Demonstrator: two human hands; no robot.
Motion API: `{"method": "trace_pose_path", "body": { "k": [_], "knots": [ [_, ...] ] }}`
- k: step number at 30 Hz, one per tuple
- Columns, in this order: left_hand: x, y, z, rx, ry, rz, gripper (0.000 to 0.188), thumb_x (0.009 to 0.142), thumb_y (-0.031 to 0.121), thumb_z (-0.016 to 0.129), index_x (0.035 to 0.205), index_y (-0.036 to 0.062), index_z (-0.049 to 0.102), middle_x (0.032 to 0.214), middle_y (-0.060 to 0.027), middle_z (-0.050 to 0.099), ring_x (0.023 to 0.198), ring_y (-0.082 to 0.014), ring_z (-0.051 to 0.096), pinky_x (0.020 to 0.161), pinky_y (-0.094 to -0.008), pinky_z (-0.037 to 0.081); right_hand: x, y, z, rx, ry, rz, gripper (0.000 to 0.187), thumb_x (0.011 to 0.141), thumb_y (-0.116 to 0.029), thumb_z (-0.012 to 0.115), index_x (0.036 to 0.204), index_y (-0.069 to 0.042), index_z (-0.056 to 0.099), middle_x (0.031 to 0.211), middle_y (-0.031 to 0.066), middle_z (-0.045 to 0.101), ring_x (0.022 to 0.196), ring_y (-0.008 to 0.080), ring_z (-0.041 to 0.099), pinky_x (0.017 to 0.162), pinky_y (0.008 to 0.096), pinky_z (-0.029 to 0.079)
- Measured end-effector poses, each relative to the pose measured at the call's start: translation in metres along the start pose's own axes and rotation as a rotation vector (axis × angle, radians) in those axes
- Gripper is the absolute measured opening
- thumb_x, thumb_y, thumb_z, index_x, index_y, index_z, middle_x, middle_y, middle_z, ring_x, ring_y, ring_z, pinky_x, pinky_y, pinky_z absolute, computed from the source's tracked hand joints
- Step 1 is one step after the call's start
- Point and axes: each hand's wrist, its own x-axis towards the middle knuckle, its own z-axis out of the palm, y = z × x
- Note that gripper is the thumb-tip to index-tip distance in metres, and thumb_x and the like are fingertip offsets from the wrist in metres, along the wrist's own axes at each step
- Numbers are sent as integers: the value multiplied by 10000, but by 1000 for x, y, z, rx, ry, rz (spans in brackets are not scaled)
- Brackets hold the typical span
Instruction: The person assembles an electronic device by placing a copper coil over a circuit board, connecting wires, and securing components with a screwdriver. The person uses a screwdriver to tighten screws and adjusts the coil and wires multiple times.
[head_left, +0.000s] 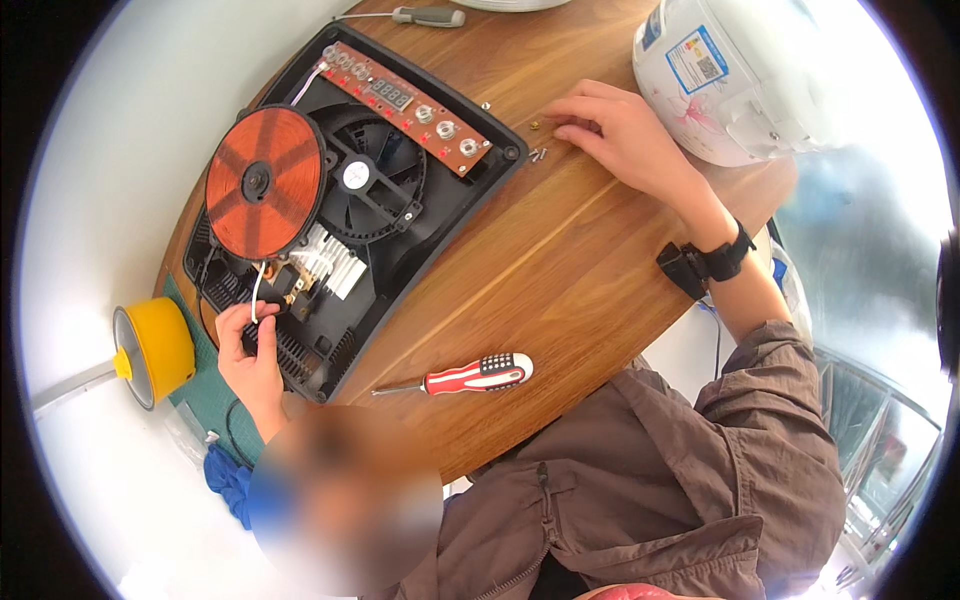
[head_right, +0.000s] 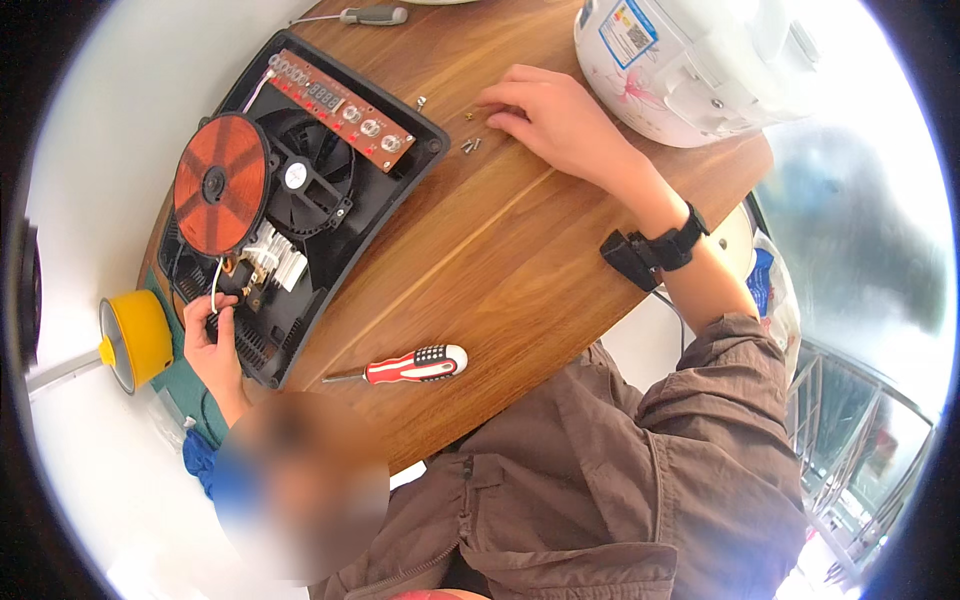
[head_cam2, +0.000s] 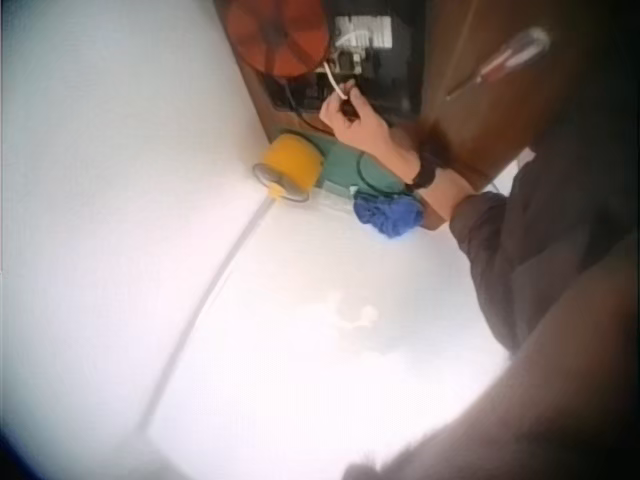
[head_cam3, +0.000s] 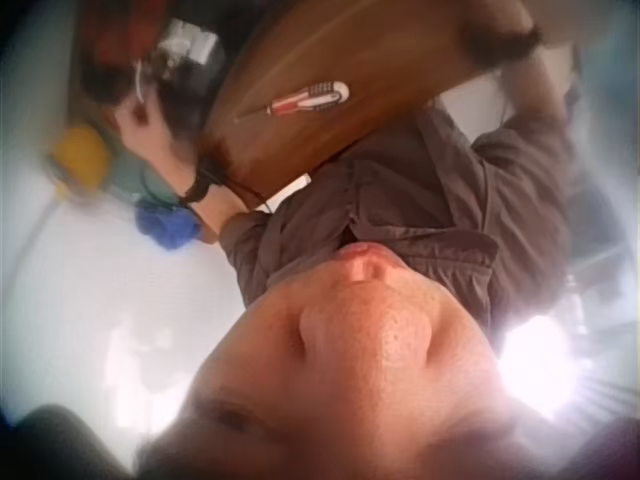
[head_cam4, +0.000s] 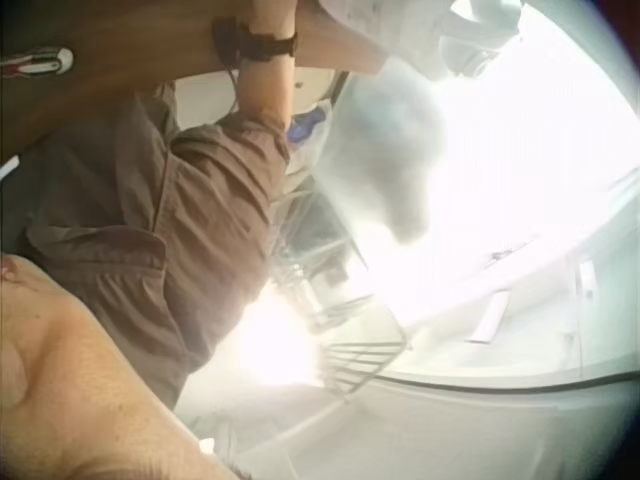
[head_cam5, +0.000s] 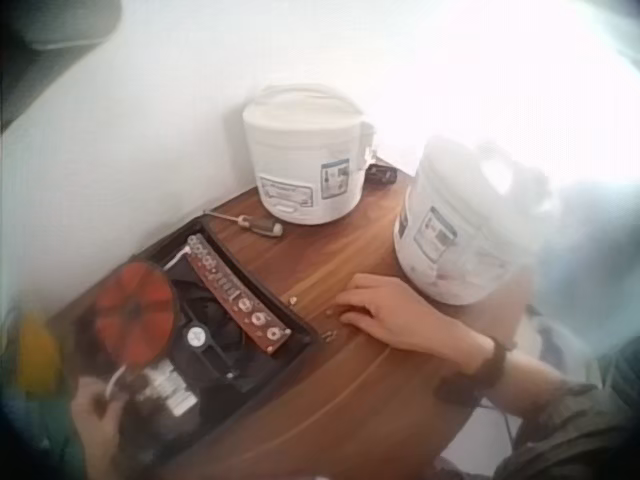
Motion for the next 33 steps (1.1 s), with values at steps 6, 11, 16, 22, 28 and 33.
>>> {"method": "trace_pose_path", "body": {
  "k": [6, 11, 16, 22, 28, 33],
  "knots": [
    [-2, -2, 0, -44, 8, -50, 171, 921, -23, 691, 1090, -17, 671, 1076, -102, 641, 1000, -199, 666, 964, -334, 493, 11, 14, 10, 32, -13, -67, 199, 929, -77, 720, 1120, -21, 734, 931, 94, 634, 809, 234, 636, 724, 329, 508],
    [-3, 0, -1, 11, 5, -54, 168, 923, -18, 692, 1090, -11, 678, 1072, -94, 660, 1050, -202, 622, 997, -343, 466, 13, 23, 16, 155, -16, -30, 198, 912, -92, 745, 1101, -32, 747, 920, 62, 637, 772, 182, 627, 688, 307, 493],
    [-1, -3, -3, 22, -15, -41, 164, 925, -26, 687, 1089, -16, 676, 1089, -97, 652, 1045, -199, 632, 990, -334, 474, 10, 14, 13, 253, 62, -77, 196, 938, -92, 711, 1127, -45, 739, 897, 59, 624, 745, 187, 611, 674, 314, 487],
    [-1, -2, -6, 12, 13, -88, 171, 924, -59, 673, 1093, -35, 671, 1129, -113, 613, 974, -204, 691, 936, -313, 516, -1, -21, 17, 130, -102, -239, 338, 963, -129, 654, 1301, -122, 656, 869, 104, 609, 788, 314, 616, 670, 409, 497],
    [2, -4, -12, -22, -30, -103, 180, 928, -58, 671, 1108, -45, 675, 1126, -121, 610, 970, -219, 695, 913, -321, 529, -9, -30, 24, 62, -99, -123, 312, 977, -208, 651, 1287, -173, 669, 854, 73, 631, 805, 320, 655, 669, 443, 527],
    [1, -13, -19, 16, -43, -100, 188, 935, -36, 683, 1123, -40, 680, 1136, -122, 613, 968, -219, 696, 902, -316, 527, -7, -26, 43, 86, -16, -175, 402, 935, -155, 717, 1334, -143, 671, 799, 89, 587, 705, 292, 607, 618, 382, 500]
  ]
}}
